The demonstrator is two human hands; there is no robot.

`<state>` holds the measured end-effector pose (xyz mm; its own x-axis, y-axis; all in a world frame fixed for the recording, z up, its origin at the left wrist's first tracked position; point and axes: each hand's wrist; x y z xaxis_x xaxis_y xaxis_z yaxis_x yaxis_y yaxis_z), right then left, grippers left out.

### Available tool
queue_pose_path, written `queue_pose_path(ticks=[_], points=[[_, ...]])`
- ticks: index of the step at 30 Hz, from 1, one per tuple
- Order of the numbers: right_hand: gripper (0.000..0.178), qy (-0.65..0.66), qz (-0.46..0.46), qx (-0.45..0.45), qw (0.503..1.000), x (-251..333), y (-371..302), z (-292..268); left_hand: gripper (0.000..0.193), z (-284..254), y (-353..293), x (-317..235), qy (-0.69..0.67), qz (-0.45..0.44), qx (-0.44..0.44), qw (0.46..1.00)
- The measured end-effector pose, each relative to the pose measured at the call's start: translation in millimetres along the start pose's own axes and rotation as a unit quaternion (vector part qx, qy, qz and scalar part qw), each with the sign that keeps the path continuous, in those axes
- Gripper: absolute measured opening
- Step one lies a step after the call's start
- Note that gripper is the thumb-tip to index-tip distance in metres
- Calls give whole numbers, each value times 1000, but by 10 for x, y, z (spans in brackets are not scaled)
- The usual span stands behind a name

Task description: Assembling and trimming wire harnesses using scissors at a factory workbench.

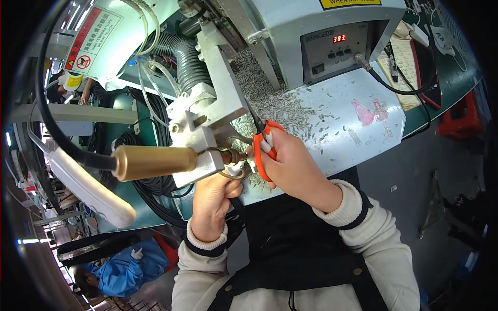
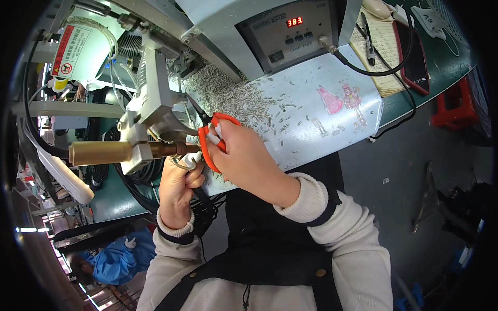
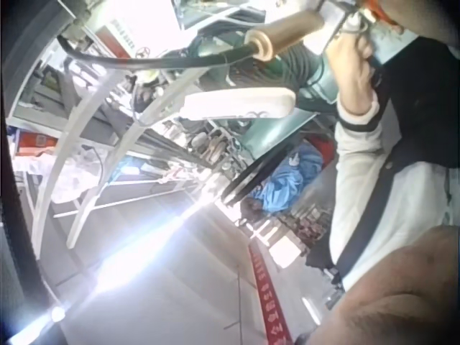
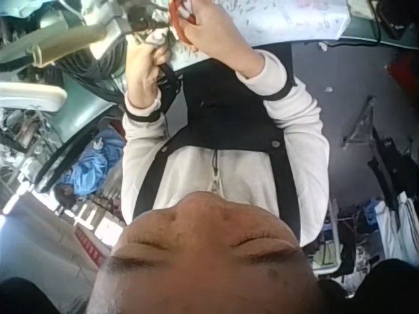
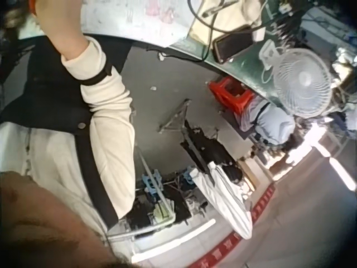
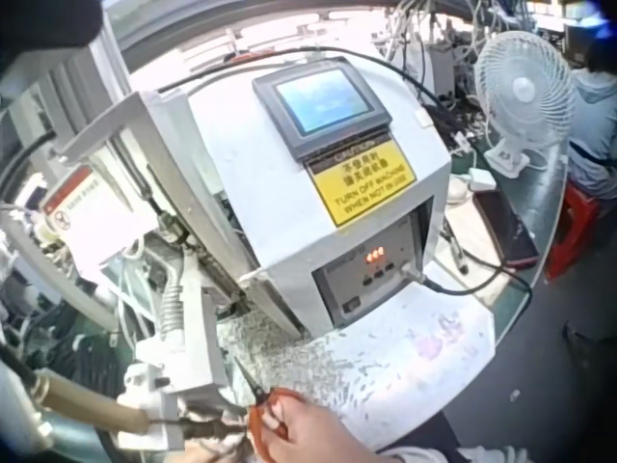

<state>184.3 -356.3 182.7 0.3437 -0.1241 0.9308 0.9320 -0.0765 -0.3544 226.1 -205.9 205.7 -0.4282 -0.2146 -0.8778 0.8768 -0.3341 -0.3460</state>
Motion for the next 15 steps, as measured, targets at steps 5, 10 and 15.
queue_pose_path(ticks=[5, 10, 15], points=[[14, 55, 33, 22, 998, 63, -51, -12, 9, -18, -1, 17, 3, 14, 11, 1000], [12, 49, 34, 11, 998, 93, -73, -2, 8, -2, 1, -2, 13, 5, 16, 1000], [12, 84, 20, 15, 996, 35, -127, 21, 6, -20, -71, -11, -21, 5, 37, 999]])
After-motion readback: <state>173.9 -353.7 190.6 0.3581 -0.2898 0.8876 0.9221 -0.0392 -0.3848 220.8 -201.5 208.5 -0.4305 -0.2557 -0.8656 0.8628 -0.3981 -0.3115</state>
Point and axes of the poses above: each hand's wrist, its own y-axis towards the middle knuckle, its own z-axis out of the palm, x = y × z, and after that the axes turned 13 degrees about z, right-handed
